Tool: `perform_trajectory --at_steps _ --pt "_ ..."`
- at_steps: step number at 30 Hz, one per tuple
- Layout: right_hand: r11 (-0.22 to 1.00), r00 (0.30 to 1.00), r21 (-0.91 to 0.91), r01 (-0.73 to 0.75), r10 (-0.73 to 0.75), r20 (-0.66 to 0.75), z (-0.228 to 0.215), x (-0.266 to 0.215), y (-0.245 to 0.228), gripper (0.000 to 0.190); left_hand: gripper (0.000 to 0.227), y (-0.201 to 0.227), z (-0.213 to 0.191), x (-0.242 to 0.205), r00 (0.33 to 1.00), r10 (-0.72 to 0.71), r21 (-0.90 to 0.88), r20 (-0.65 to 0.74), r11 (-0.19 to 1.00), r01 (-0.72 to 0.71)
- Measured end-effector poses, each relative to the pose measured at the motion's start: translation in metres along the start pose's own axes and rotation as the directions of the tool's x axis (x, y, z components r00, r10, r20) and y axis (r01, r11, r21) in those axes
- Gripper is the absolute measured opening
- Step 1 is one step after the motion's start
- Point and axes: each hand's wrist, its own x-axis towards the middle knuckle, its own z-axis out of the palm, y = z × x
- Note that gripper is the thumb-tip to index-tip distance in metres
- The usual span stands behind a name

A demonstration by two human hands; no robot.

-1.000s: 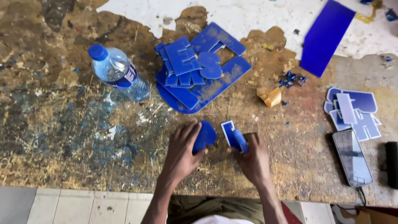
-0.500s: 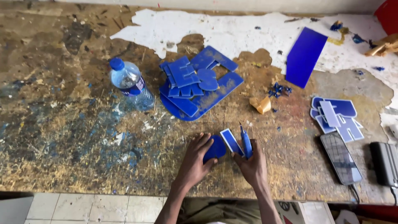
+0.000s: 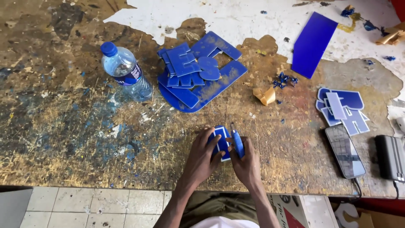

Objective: The person is using a utility knife to trim the edges of blue plastic letters on a workbench.

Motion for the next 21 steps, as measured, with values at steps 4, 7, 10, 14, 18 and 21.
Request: perform_trajectory --at_steps 4,7,10,14,18,21 --pt "0.992 0.994 -0.079 0.103 -0.099 0.047 -0.001 0.009 0.017 0.025 0.056 0.007 -0.013 0.001 0.997 -0.033 -0.005 0.065 0.999 0.033" --pt "0.999 0.996 -0.039 0.015 -0.012 0.084 -0.007 0.007 0.001 0.027 0.051 0.005 -0.014 0.001 0.996 -0.016 0.041 0.087 0.999 0.013" --pt "1.0 0.996 0.024 -0.001 -0.002 0.092 -0.013 0.003 -0.006 0.025 0.06 0.005 -0.015 -0.002 0.993 0.033 0.052 0.11 0.998 -0.039" --pt "0.998 0.989 -0.012 0.054 -0.052 0.142 -0.015 0.009 0.002 0.026 0.082 -0.004 -0.015 0.001 0.984 0.056 0.096 0.171 0.993 -0.073" --pt "0.998 0.979 0.0 0.065 -0.064 0.191 -0.019 0.011 0.007 0.027 0.089 -0.012 -0.025 0.001 0.966 0.047 0.022 0.255 0.998 -0.054" --pt "1.0 0.971 -0.021 -0.011 0.015 0.24 -0.024 0.012 -0.007 0.032 0.091 -0.021 -0.028 -0.004 0.962 0.083 -0.002 0.262 0.996 -0.085"
